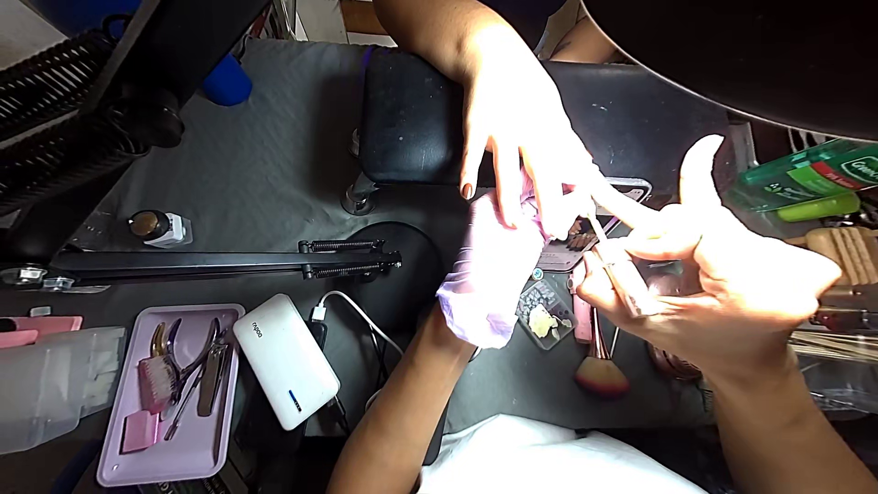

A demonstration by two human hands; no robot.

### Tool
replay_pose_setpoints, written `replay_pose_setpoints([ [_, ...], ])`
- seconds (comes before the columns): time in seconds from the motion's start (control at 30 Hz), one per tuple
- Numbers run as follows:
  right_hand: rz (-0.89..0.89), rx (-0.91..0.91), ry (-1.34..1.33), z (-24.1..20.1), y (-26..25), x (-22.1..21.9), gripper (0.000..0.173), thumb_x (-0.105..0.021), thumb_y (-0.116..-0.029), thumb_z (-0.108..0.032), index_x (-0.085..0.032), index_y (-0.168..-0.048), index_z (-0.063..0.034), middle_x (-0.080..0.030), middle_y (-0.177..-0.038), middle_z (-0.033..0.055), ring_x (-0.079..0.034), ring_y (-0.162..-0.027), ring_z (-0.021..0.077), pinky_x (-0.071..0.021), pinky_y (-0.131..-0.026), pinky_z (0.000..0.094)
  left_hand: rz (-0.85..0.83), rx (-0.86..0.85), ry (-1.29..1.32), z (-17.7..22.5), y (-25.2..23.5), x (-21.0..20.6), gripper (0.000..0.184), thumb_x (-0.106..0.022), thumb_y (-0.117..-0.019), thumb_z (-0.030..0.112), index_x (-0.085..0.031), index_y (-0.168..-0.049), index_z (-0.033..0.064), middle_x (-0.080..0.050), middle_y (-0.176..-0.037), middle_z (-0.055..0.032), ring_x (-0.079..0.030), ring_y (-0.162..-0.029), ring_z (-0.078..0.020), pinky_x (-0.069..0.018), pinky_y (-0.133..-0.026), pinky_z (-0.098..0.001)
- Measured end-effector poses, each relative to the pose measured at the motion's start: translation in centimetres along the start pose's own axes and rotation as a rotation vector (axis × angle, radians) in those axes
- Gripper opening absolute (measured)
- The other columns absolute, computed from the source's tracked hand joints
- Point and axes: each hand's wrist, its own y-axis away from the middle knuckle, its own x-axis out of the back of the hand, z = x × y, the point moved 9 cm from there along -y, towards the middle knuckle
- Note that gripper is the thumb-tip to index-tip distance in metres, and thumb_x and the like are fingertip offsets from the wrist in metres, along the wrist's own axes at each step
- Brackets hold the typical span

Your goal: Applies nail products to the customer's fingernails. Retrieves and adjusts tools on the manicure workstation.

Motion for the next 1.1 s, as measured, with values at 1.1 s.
replay_pose_setpoints([
  [1.1, -0.015, -0.017, 0.005, -0.1, -0.3, 0.4, 0.027, -0.074, -0.0884, -0.023, -0.058, -0.081, -0.0024, -0.076, -0.093, 0.0154, -0.074, -0.094, 0.0144, -0.0549, -0.099, 0.0358, -0.008, -0.020, 0.029, -0.4, -1.6, -0.7, 0.013, -0.047, -0.1055, 0.009, -0.059, -0.108, 0.0126, -0.057, -0.079, 0.0045, -0.054, -0.065, 0.0026, -0.0457, -0.058, -0.0117],
])
